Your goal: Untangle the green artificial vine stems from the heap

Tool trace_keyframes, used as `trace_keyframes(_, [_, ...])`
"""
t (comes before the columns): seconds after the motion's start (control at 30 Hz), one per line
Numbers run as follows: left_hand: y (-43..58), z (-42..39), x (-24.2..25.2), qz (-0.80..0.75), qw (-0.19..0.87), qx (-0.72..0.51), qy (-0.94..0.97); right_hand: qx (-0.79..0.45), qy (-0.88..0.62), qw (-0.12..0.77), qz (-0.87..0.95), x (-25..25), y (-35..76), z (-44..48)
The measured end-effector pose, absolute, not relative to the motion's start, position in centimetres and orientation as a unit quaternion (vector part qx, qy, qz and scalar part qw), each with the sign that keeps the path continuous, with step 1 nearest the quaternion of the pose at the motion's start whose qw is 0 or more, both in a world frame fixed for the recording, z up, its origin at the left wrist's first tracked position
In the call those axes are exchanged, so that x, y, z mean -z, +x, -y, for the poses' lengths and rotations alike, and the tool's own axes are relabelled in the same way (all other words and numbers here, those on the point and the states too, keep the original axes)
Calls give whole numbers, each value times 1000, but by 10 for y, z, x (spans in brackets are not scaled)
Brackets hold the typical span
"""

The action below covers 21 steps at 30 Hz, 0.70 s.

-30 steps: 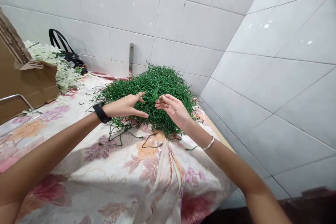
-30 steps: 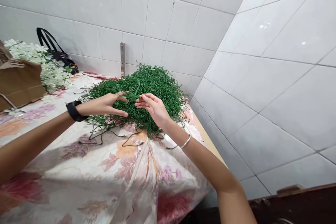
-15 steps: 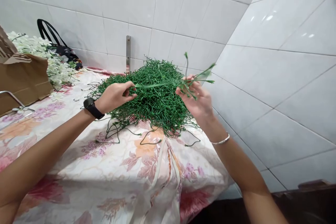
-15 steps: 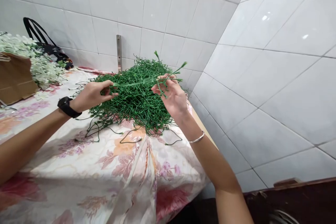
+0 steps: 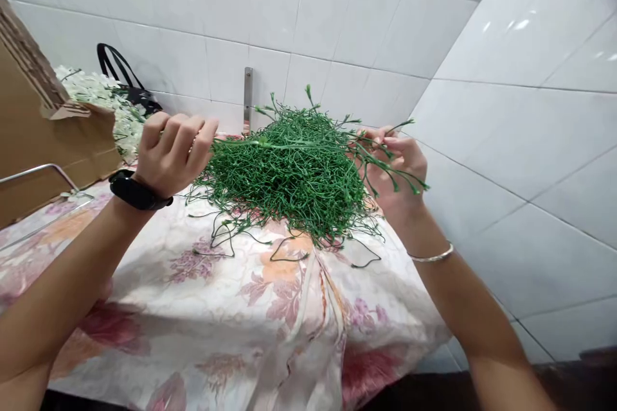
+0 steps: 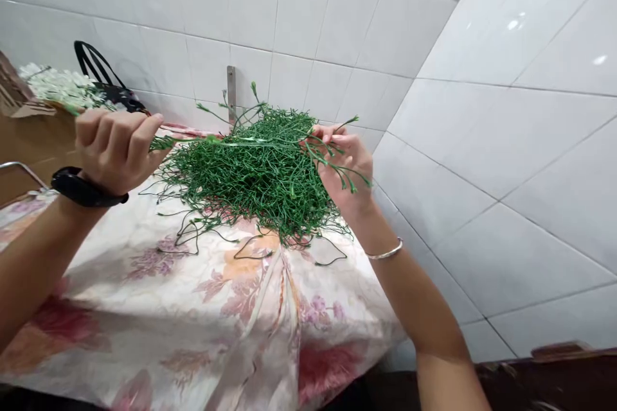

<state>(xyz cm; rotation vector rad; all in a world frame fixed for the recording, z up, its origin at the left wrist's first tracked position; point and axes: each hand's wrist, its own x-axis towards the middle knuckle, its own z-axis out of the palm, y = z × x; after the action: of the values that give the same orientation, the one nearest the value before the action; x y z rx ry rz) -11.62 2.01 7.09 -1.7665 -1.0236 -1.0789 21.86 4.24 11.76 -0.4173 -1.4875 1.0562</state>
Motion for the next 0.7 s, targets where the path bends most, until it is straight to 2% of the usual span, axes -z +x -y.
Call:
trace_keyframes(0.07, [-127,-20,-66,380,509,379,-673,-423,-162,584,674,-119,218,-45])
trace_keyframes(0.13, [-138,-19,-61,384,537,349,-665,-396,-150,572,703,-122,215,-47])
trace_keyframes(0.3, [-162,-14,-55,459,454,363,-672,-422,-134,563,698,-130,194,-46])
trace_keyframes(0.47, [-173,-5,-53,475,467,367,-649,-359,-108,568,733,-136,176,-52])
trace_keyframes(0.6, [-185,3,-50,499,412,387,-656,-336,-50,558,757,-138,172,-58])
trace_keyframes(0.7, [-187,9,-51,507,422,452,-600,-348,-34,532,772,-136,172,-57])
